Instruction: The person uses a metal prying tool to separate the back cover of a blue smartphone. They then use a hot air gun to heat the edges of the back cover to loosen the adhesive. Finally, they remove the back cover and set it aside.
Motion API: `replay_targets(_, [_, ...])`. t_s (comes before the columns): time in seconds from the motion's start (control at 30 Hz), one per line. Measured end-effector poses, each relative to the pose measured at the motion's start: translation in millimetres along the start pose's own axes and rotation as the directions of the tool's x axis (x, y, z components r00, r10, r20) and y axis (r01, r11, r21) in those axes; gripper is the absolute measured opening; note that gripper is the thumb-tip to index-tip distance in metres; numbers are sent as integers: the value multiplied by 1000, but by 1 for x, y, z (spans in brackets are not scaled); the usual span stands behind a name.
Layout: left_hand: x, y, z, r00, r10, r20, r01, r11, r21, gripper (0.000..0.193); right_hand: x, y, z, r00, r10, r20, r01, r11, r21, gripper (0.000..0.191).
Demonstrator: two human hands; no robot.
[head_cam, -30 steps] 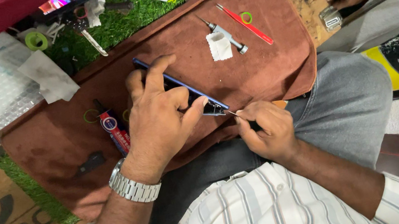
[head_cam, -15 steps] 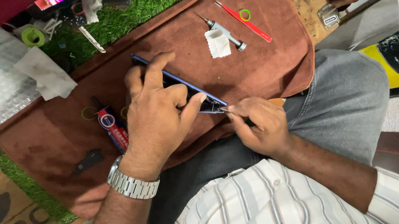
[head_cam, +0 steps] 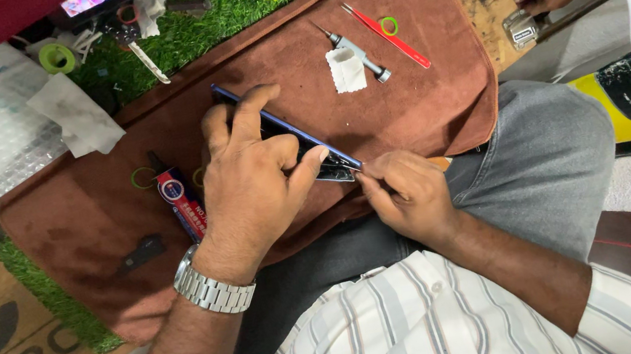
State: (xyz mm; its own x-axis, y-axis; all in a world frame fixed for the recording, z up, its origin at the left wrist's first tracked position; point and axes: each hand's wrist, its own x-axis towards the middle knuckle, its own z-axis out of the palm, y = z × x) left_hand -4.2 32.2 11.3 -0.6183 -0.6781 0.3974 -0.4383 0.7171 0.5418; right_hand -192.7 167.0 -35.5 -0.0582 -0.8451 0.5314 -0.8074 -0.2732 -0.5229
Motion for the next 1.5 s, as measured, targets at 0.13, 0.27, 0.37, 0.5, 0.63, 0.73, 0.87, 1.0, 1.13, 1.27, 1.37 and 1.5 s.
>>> replay_targets(0.13, [0,1,0,998,-45,44,46,999,-19,45,-2,-1,-3,1000,17,9,-17,1000,-6,14])
replay_targets(0.27, [0,1,0,999,-33,26,33,999,-14,45,-2,-1,-4,1000,-23,-14,22,999,-24,14])
replay_targets(0.37, [0,1,-1,999,-34,30,35,999,-16,45,0,0,-1,1000,-19,-13,19,1000,-6,14])
replay_targets(0.5, [0,0,-1,1000,-17,16,17,1000,-6,46,1,-1,-2,1000,-13,5,13,1000,-11,15])
replay_targets(0.63, [1,0,1,999,-35,30,35,999,-14,45,-1,-2,-4,1000,2,6,-2,1000,-26,14])
replay_targets(0.73, [0,0,0,999,-24,28,24,1000,-10,45,-1,0,-1,1000,-24,-18,24,1000,-19,15])
replay_targets(0.87, [0,0,1,1000,-22,21,22,1000,-9,45,-3,1,1,1000,-11,7,11,999,-34,16])
replay_targets(1.0, [0,1,0,1000,-15,14,15,1000,-5,45,-7,0,0,1000,5,13,-4,998,-60,15])
replay_targets(1.13, [0,1,-1,999,-25,22,25,1000,-5,46,-4,1,2,999,-36,-18,36,999,-35,17])
replay_targets(1.27, [0,1,0,1000,-21,16,21,1000,3,45,-1,2,3,999,-51,-8,50,998,-46,17])
replay_targets(1.37, [0,0,1,1000,-15,2,15,1000,-3,45,-1,0,0,999,-40,27,42,998,-54,15])
replay_targets(1.5, [0,0,3,998,-55,11,56,998,-35,45,-2,-4,-6,1000,-9,18,10,997,-71,15])
